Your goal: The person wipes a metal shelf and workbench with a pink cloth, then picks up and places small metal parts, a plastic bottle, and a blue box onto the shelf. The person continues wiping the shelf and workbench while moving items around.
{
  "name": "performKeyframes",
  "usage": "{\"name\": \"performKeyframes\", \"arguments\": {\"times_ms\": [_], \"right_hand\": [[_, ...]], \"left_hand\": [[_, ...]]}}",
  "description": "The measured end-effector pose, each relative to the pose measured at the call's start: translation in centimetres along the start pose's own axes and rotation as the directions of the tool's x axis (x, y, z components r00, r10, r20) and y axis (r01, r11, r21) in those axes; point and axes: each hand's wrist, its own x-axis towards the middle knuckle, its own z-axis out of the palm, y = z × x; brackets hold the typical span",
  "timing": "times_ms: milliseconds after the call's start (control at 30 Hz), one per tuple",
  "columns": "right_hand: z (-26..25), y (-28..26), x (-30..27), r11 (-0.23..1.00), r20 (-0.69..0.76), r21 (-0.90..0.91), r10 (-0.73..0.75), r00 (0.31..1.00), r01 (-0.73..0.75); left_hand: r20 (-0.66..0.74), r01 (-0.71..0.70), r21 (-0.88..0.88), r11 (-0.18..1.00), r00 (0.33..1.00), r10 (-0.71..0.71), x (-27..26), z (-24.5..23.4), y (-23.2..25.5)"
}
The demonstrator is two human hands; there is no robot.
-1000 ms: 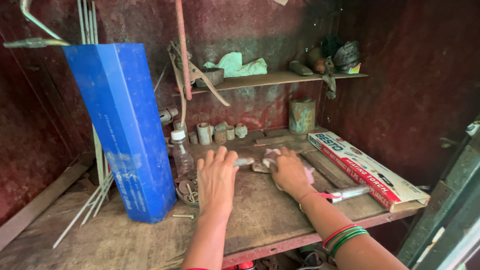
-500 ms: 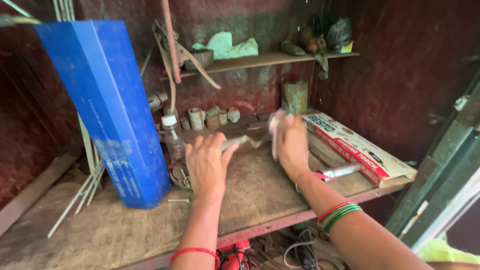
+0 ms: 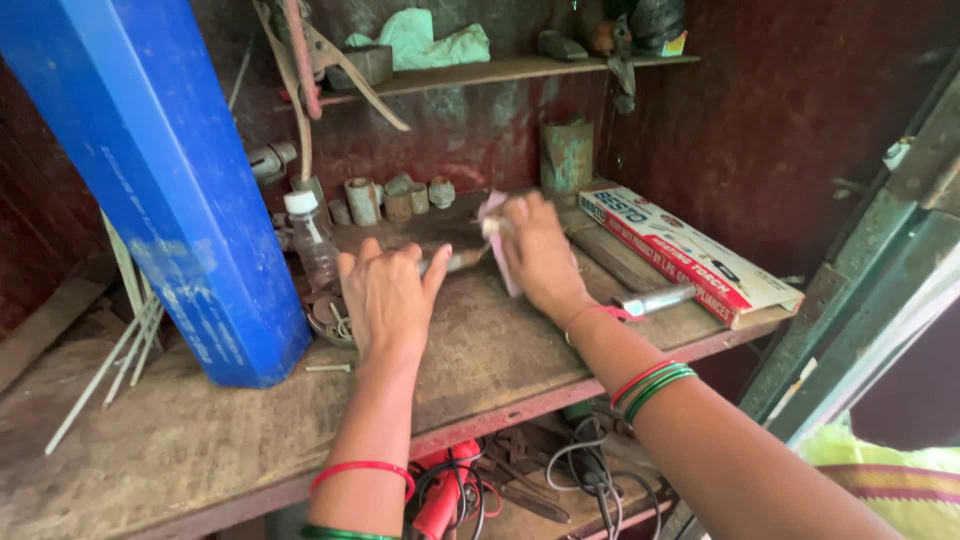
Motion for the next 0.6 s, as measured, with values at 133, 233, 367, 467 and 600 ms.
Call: {"name": "performKeyframes", "arguments": {"times_ms": [133,233,367,467,600], "right_hand": [[2.3,2.2,-0.6,0.959,0.025,-0.266,0.112,0.993,-0.101],[3.0,3.5,-0.4,0.925,0.048,-0.279,0.284,0.958,-0.26],[3.1,3.9,-1.2,0.999,0.001,-0.038,-0.02,1.0,0.02],[3.3,3.8,-1.0,0.995,0.026,-0.094,0.021,0.999,-0.018],[3.4,3.8,-0.6,0.899,0.167,-0.3,0.378,0.911,-0.318]], "left_hand": [[-0.009,-0.006,-0.006,1.0,1.0,0.006,0.3,-0.2,0.0],[-0.015,0.019,-0.046,0.999,1.0,-0.02,0.4,-0.4,0.1],[0.031,0.059,-0.054,0.997,0.998,-0.057,0.4,-0.7,0.3],[0.041,0.044,-0.104,0.994,0.998,-0.04,0.6,-1.1,0.5],[0.056,0.014,-0.189,0.982,0.998,-0.003,0.6,-1.4,0.6]]}}
